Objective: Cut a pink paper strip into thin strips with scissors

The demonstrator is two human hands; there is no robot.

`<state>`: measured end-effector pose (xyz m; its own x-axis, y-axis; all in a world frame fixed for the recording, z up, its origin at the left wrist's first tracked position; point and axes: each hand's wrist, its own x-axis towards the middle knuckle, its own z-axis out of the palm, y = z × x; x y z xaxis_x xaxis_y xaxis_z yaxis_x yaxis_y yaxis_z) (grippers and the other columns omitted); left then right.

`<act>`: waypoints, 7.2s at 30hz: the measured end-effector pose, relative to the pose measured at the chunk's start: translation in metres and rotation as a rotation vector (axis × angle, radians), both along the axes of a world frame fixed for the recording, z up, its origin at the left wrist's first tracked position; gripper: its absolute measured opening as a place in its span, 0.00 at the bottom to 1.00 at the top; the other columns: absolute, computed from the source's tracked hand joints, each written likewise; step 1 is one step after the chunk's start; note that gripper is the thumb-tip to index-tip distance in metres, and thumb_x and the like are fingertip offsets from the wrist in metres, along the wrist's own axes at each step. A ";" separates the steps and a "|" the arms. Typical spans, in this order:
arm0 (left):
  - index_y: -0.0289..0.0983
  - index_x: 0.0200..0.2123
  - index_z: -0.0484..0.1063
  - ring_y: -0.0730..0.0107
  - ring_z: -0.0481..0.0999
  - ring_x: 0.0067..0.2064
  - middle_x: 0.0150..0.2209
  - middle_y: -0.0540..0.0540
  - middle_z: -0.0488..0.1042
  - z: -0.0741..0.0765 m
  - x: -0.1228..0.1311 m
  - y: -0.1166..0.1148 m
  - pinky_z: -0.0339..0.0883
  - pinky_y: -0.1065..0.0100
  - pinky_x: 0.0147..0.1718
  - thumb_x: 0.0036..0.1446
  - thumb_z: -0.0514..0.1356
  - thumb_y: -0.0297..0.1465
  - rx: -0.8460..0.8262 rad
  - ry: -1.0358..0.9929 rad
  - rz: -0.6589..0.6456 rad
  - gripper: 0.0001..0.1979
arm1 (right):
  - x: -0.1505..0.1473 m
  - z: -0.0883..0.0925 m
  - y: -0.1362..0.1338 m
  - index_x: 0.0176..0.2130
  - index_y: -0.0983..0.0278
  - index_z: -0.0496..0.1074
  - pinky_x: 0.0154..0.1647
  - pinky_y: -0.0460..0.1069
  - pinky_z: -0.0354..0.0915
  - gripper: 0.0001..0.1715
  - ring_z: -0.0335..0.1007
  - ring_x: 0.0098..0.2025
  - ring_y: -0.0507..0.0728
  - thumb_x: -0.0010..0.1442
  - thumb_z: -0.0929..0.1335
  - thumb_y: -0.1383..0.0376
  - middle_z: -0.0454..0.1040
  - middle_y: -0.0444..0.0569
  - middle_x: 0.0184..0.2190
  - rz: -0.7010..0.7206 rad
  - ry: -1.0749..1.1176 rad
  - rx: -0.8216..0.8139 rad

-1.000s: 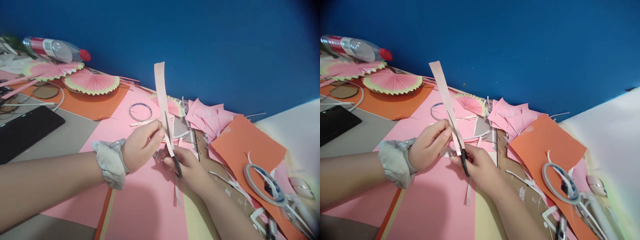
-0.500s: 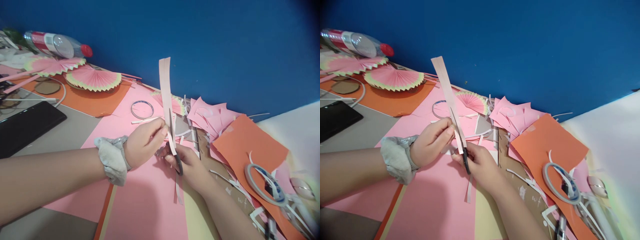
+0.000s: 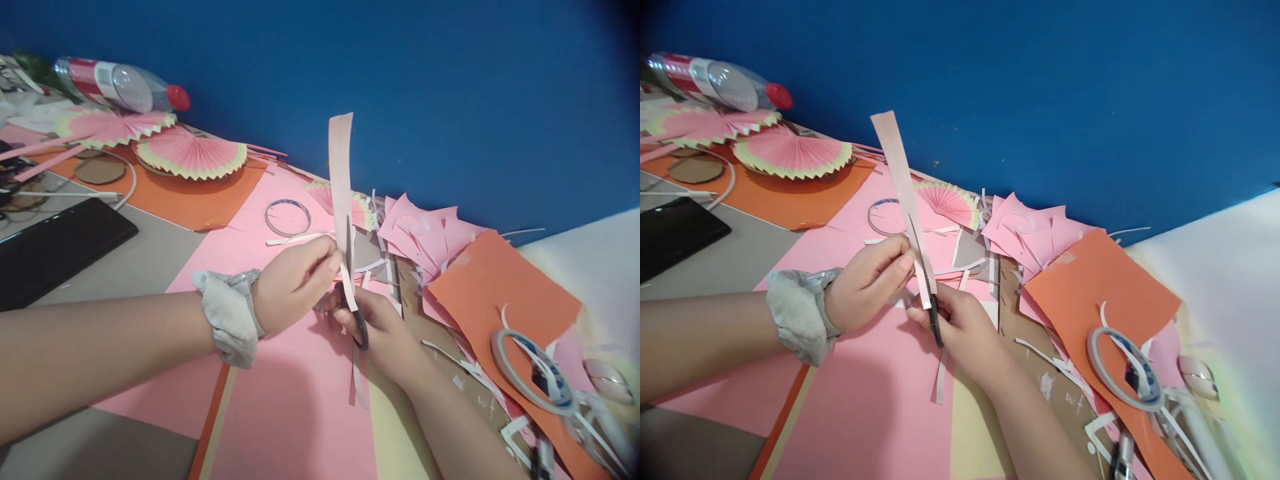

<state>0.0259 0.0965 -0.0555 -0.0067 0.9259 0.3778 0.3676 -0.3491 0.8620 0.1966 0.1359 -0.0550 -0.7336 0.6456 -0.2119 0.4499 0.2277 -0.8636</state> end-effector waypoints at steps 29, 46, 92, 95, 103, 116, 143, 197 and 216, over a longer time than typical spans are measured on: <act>0.39 0.23 0.53 0.75 0.57 0.23 0.21 0.54 0.59 0.002 0.002 -0.002 0.53 0.70 0.23 0.63 0.47 0.27 -0.017 -0.023 -0.022 0.14 | -0.002 0.003 0.000 0.30 0.64 0.65 0.28 0.45 0.56 0.13 0.59 0.27 0.53 0.60 0.64 0.57 0.65 0.43 0.24 -0.010 -0.033 0.020; 0.39 0.23 0.52 0.75 0.60 0.24 0.21 0.54 0.61 0.004 0.002 -0.004 0.56 0.70 0.26 0.62 0.46 0.27 -0.041 -0.024 -0.034 0.14 | -0.002 0.002 0.000 0.31 0.64 0.67 0.29 0.45 0.55 0.09 0.59 0.27 0.51 0.61 0.64 0.62 0.64 0.41 0.24 -0.003 0.014 0.013; 0.38 0.25 0.53 0.77 0.58 0.24 0.23 0.53 0.58 -0.004 0.000 0.000 0.55 0.72 0.23 0.63 0.46 0.29 0.024 -0.016 0.026 0.13 | -0.001 0.000 0.000 0.30 0.63 0.64 0.29 0.44 0.55 0.08 0.59 0.28 0.51 0.60 0.65 0.63 0.66 0.40 0.26 0.009 0.036 -0.025; 0.38 0.25 0.54 0.77 0.58 0.24 0.22 0.54 0.57 -0.003 0.001 -0.001 0.56 0.72 0.24 0.63 0.47 0.28 0.022 -0.020 0.032 0.12 | -0.001 0.001 0.000 0.30 0.63 0.65 0.30 0.44 0.56 0.08 0.60 0.28 0.51 0.60 0.65 0.62 0.67 0.41 0.27 0.015 0.026 -0.021; 0.38 0.24 0.53 0.76 0.59 0.24 0.23 0.52 0.59 -0.001 0.001 -0.001 0.56 0.72 0.23 0.63 0.46 0.29 -0.015 -0.040 0.014 0.13 | -0.001 0.001 -0.001 0.31 0.64 0.65 0.29 0.46 0.55 0.10 0.59 0.27 0.52 0.61 0.64 0.60 0.66 0.42 0.25 0.009 -0.017 0.024; 0.38 0.24 0.53 0.77 0.57 0.24 0.23 0.53 0.58 0.000 0.001 -0.001 0.56 0.72 0.24 0.62 0.47 0.28 -0.009 -0.027 0.017 0.13 | -0.002 0.001 -0.001 0.29 0.63 0.63 0.28 0.45 0.54 0.11 0.57 0.27 0.51 0.60 0.64 0.60 0.64 0.40 0.24 -0.004 0.002 0.010; 0.38 0.25 0.55 0.73 0.58 0.26 0.23 0.53 0.55 -0.005 -0.001 -0.003 0.55 0.69 0.28 0.64 0.44 0.33 -0.169 -0.075 0.015 0.14 | -0.010 0.008 -0.006 0.27 0.65 0.64 0.25 0.43 0.53 0.09 0.53 0.24 0.49 0.57 0.65 0.64 0.61 0.40 0.21 -0.082 0.066 0.034; 0.38 0.26 0.56 0.74 0.56 0.26 0.24 0.53 0.55 -0.020 -0.001 0.000 0.54 0.70 0.27 0.65 0.44 0.37 -0.178 -0.149 0.048 0.16 | -0.009 0.008 -0.007 0.24 0.63 0.57 0.26 0.45 0.49 0.09 0.48 0.25 0.50 0.53 0.63 0.67 0.56 0.40 0.22 -0.105 0.036 -0.077; 0.39 0.25 0.54 0.74 0.56 0.25 0.23 0.54 0.55 -0.019 -0.002 -0.001 0.54 0.70 0.26 0.65 0.43 0.37 -0.189 -0.127 0.048 0.16 | -0.009 0.009 -0.007 0.26 0.64 0.61 0.28 0.45 0.52 0.08 0.52 0.26 0.50 0.55 0.64 0.66 0.58 0.40 0.22 -0.111 0.055 -0.107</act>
<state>0.0239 0.0959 -0.0747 -0.0887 0.9776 0.1909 0.2640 -0.1618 0.9509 0.1874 0.1289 -0.0457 -0.6712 0.6993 -0.2460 0.4190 0.0842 -0.9041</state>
